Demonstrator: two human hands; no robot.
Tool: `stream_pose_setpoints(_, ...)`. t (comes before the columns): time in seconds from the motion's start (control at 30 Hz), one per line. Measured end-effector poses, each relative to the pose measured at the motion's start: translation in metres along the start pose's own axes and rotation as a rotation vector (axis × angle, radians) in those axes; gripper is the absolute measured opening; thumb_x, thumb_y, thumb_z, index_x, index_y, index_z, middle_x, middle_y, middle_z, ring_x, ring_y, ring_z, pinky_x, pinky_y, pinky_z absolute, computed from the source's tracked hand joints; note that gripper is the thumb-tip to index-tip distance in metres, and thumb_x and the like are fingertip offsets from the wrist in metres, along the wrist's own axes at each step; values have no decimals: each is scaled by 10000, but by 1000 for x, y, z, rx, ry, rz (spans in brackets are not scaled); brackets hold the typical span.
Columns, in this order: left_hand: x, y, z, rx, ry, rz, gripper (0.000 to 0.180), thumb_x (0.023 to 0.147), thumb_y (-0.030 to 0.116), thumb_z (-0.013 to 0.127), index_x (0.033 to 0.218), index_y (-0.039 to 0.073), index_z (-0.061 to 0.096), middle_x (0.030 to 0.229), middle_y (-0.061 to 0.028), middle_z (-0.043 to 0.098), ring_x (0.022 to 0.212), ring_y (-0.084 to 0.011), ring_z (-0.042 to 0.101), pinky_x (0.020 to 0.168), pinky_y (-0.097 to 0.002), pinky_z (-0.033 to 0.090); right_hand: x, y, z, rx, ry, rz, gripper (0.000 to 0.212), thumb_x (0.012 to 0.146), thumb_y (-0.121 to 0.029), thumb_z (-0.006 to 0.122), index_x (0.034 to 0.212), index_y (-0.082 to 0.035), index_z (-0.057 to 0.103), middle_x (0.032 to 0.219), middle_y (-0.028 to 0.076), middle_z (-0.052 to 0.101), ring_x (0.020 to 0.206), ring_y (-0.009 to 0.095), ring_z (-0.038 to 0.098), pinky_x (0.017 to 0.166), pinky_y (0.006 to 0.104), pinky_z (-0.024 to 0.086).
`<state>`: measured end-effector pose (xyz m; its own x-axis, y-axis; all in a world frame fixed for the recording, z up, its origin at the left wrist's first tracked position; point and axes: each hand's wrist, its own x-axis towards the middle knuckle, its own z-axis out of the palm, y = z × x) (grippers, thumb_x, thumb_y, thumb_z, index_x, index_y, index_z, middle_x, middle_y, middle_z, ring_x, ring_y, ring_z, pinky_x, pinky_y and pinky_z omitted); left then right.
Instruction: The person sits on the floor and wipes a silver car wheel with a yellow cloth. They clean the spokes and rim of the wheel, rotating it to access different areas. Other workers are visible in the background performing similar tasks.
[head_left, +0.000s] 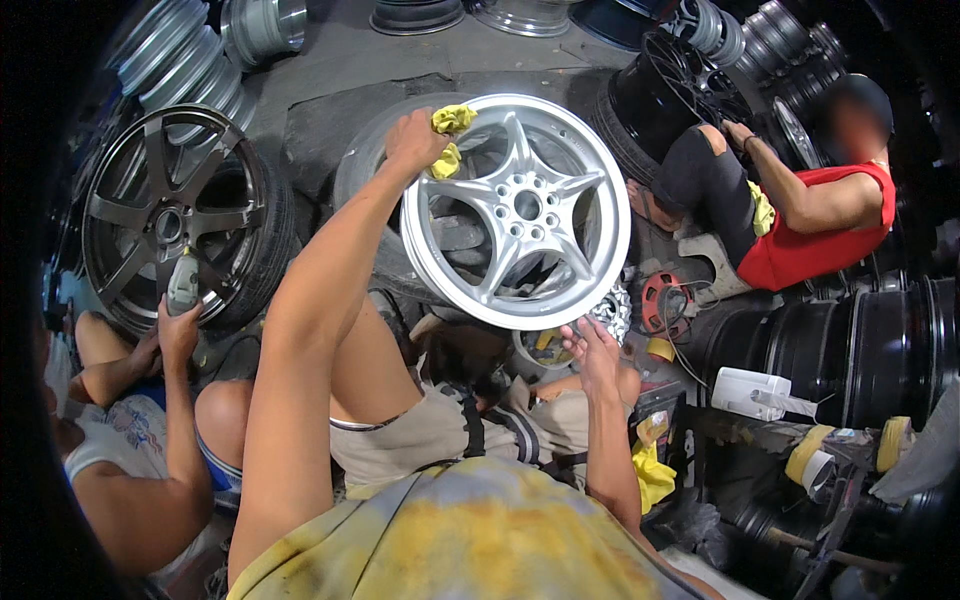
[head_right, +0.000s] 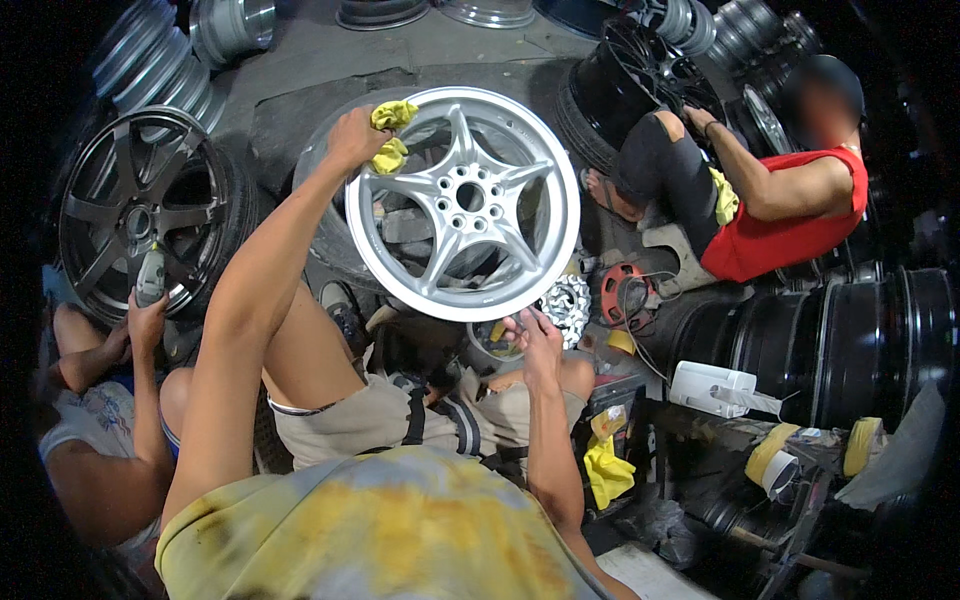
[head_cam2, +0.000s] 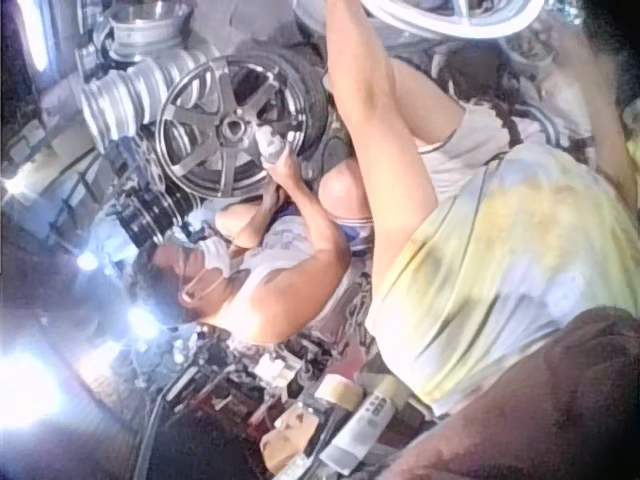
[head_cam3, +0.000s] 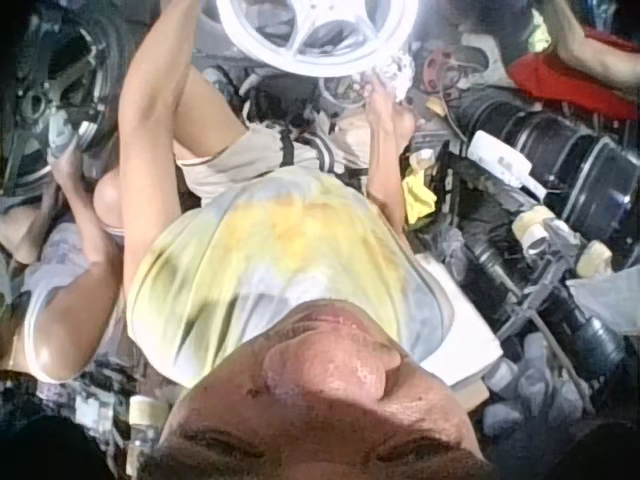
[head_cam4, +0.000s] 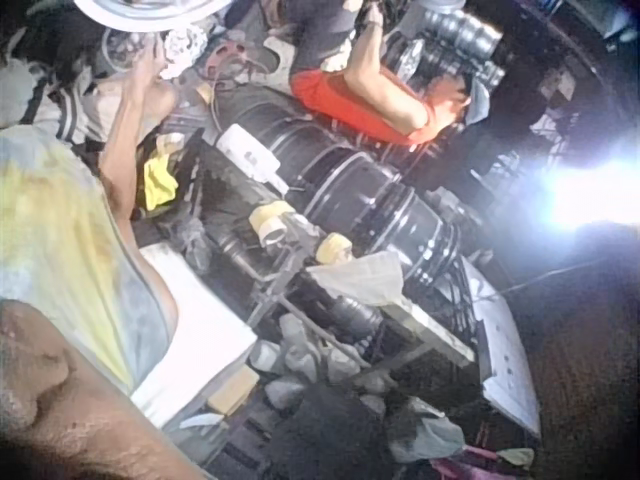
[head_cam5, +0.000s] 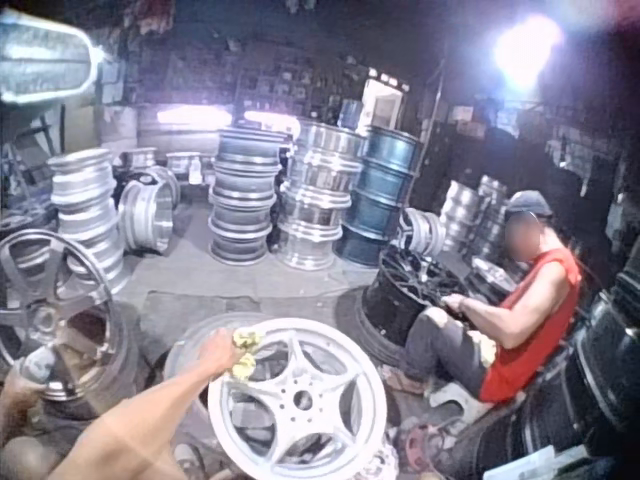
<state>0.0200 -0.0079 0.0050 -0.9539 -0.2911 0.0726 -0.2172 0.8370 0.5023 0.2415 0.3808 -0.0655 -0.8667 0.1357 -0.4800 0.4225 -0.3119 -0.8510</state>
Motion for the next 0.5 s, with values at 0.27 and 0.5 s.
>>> stream_pose_setpoints(0.27, -2, 3, 3, -28, 69, 102, 325, 824, 288, 735, 1079, 89, 705, 970, -215, 725, 942, -412, 695, 812, -498, 544, 83, -88, -22, -913, 231, -744, 253, 949, -131, 666, 1150, 13, 722, 962, 141, 730, 809, 189, 685, 733, 318, 517)
stream_pose_setpoints(0.5, 1, 3, 7, -40, 79, 80, 361, 815, 237, 719, 1145, 93, 693, 980, -221, 722, 948, -414, 694, 830, -504, 544, 179, -161, 78, -1163, -144, -1248, 178, 904, -76, 665, 1050, -7, 739, 940, 165, 672, 891, 340, 665, 841, 420, 514)
